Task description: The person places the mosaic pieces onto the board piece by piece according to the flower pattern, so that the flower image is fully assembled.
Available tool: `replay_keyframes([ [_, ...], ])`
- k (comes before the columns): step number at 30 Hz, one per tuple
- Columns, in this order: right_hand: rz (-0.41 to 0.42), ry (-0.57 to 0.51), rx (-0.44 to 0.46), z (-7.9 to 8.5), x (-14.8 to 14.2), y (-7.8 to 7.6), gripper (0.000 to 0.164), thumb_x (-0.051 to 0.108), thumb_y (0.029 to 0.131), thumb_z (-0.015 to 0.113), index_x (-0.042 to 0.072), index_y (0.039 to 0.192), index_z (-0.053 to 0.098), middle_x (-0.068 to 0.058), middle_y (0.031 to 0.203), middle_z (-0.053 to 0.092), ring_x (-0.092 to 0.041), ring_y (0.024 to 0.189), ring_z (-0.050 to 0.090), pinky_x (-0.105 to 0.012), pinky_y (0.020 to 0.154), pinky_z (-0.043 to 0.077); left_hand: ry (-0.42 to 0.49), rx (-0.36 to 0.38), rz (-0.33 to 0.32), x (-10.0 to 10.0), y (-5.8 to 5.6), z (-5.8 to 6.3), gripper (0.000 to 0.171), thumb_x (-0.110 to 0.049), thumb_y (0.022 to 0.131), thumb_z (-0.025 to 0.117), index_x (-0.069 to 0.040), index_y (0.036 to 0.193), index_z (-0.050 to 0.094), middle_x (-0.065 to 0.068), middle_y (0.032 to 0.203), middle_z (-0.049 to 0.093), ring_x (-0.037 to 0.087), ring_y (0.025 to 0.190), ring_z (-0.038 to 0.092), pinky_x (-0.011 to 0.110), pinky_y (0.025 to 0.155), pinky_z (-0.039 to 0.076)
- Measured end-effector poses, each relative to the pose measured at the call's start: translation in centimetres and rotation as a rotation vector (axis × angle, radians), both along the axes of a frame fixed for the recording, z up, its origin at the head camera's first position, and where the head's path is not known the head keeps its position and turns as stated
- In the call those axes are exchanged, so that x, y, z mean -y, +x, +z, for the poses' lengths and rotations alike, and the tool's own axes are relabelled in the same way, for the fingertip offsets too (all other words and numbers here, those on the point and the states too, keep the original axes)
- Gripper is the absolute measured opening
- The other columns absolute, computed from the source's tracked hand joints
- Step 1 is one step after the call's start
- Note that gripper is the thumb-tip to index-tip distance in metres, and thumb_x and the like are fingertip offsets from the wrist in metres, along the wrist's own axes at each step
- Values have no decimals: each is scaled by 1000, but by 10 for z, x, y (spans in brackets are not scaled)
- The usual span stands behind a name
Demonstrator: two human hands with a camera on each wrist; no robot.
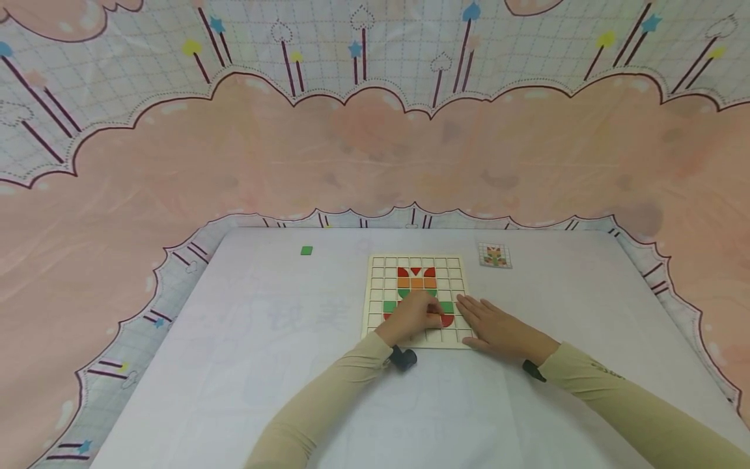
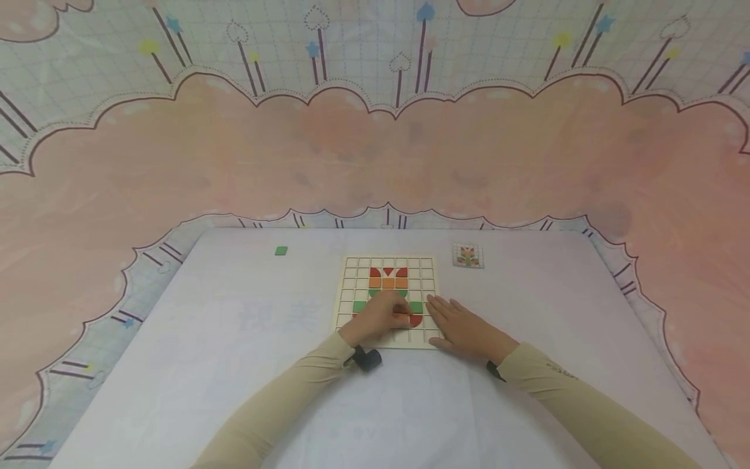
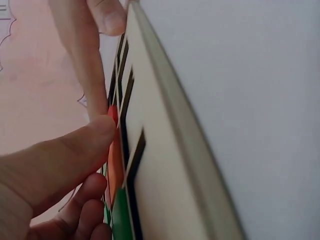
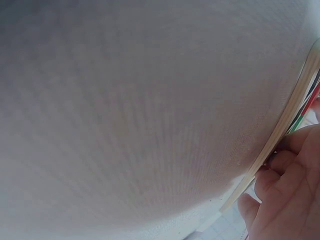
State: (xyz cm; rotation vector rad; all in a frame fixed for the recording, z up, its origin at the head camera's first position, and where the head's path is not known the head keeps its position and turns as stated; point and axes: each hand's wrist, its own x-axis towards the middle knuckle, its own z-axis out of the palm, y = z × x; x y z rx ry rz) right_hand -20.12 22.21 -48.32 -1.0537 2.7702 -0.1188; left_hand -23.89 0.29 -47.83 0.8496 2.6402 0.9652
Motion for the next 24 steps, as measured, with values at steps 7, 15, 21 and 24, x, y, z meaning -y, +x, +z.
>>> replay_keyframes([
  [7,-6,1,6,0,0,1,73,46,96,44,-3,146,24,-18,155,22,-34,143,21,-51,114,24,44,99,1,22,-12,2,20,-24,80,74,-12,97,72,-2,96,71,8,87,61,19,79,48],
  [15,-11,3,-7,0,0,3,73,45,96,46,-3,146,25,-18,154,23,-33,143,22,-51,113,25,113,38,62,79,-40,19,25,-18,82,73,-6,104,71,8,103,68,19,94,61,30,87,51],
  [21,-26,15,7,-1,1,3,73,46,96,45,-1,147,23,-16,156,21,-32,144,20,-50,114,23,127,-56,216,135,-65,24,32,-17,82,73,-4,110,68,13,110,66,27,101,60,38,92,50],
  [24,-32,18,11,0,1,3,74,47,96,45,0,148,22,-16,156,20,-32,144,20,-50,114,23,132,-95,305,162,-77,24,36,-16,82,72,-2,115,65,17,114,63,31,105,58,41,94,48],
])
